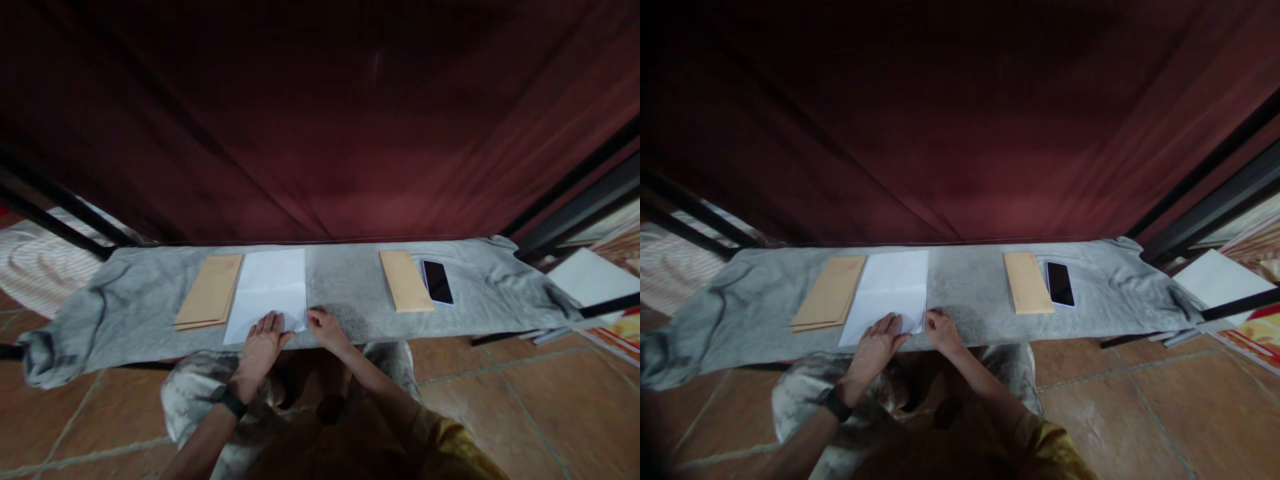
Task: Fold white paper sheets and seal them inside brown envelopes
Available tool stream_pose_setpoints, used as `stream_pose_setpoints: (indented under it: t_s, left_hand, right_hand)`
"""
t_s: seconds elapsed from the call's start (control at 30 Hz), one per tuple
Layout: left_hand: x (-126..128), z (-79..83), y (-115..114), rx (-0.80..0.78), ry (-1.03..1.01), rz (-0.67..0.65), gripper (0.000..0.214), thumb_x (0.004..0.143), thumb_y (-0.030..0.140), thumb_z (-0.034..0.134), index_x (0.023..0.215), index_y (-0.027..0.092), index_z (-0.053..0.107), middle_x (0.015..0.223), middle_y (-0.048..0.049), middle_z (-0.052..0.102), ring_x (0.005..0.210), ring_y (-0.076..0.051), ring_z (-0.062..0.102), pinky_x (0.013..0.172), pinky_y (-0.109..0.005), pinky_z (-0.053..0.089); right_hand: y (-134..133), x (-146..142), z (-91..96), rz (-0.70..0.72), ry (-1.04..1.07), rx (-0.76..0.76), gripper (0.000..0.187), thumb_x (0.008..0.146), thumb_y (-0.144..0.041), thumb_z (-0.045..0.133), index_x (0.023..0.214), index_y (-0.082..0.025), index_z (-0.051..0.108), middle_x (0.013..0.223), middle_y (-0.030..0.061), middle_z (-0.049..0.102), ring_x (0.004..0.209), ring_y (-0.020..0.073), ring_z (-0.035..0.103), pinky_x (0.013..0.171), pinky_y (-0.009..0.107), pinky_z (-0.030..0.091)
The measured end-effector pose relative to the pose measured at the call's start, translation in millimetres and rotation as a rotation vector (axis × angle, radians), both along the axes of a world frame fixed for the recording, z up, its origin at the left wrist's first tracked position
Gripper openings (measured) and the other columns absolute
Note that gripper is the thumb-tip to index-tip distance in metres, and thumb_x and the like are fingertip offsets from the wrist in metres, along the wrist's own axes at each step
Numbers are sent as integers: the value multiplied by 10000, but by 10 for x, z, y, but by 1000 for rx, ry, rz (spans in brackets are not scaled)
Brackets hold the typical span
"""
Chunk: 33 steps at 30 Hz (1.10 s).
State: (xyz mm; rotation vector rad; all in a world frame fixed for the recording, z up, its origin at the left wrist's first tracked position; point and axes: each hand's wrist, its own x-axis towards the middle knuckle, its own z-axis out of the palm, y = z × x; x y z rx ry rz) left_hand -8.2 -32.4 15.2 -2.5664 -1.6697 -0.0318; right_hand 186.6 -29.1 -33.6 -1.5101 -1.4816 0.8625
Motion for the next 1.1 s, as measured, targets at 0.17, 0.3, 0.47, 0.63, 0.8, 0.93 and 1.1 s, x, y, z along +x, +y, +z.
stream_pose_setpoints:
  t_s: [0.17,0.3,0.47,0.63,0.8,0.93,1.1]
  left_hand:
    - [-4,76,43,-62,-19,-3,400,1003,326,430,1295,147,636,1375,-176,627,1204,-312,628,991,-452,499]
    - [33,177,7,-12,-127,19,400,1003,245,381,1296,173,644,1318,-139,676,1191,-272,644,1030,-423,485]
    - [308,336,-306,66,-203,-213,469,965,167,404,1408,182,557,1415,-114,616,1300,-263,576,1114,-436,434]
    - [759,161,-727,11,-194,-487,615,891,39,382,1476,200,481,1485,-93,555,1389,-233,498,1186,-453,374]
    - [1112,-116,-937,-85,-232,-514,533,930,99,415,1441,206,524,1451,-114,585,1362,-252,531,1152,-460,420]
    - [1194,-140,-886,-125,-385,-508,418,956,333,544,1355,218,592,1429,-111,605,1351,-282,538,1165,-508,403]
    - [788,-90,-269,-63,-852,59,444,906,421,575,1275,181,631,1397,-147,613,1339,-310,534,1123,-510,436]
  right_hand:
    - [-33,57,-10,-13,78,-7,307,776,-106,573,935,-278,771,877,-3,727,769,163,647,778,281,545]
    - [-46,85,8,-10,288,-103,189,825,-243,597,921,-275,756,827,-5,709,713,155,635,700,281,556]
    - [-85,202,161,-86,692,-300,391,926,-550,487,902,-224,701,739,37,690,652,193,644,630,336,561]
    - [-216,644,343,-129,731,-216,528,944,-614,407,849,-188,706,720,83,694,805,249,668,723,372,558]
    - [-316,1071,376,-192,726,-184,549,958,-582,393,742,-177,694,659,108,671,816,256,679,725,366,529]
    - [-311,1121,375,-216,749,-208,335,809,-519,632,722,-200,683,657,70,695,752,249,684,674,351,535]
    - [-234,1110,356,-164,854,-282,290,618,-434,744,772,-195,687,691,29,722,673,224,680,630,318,528]
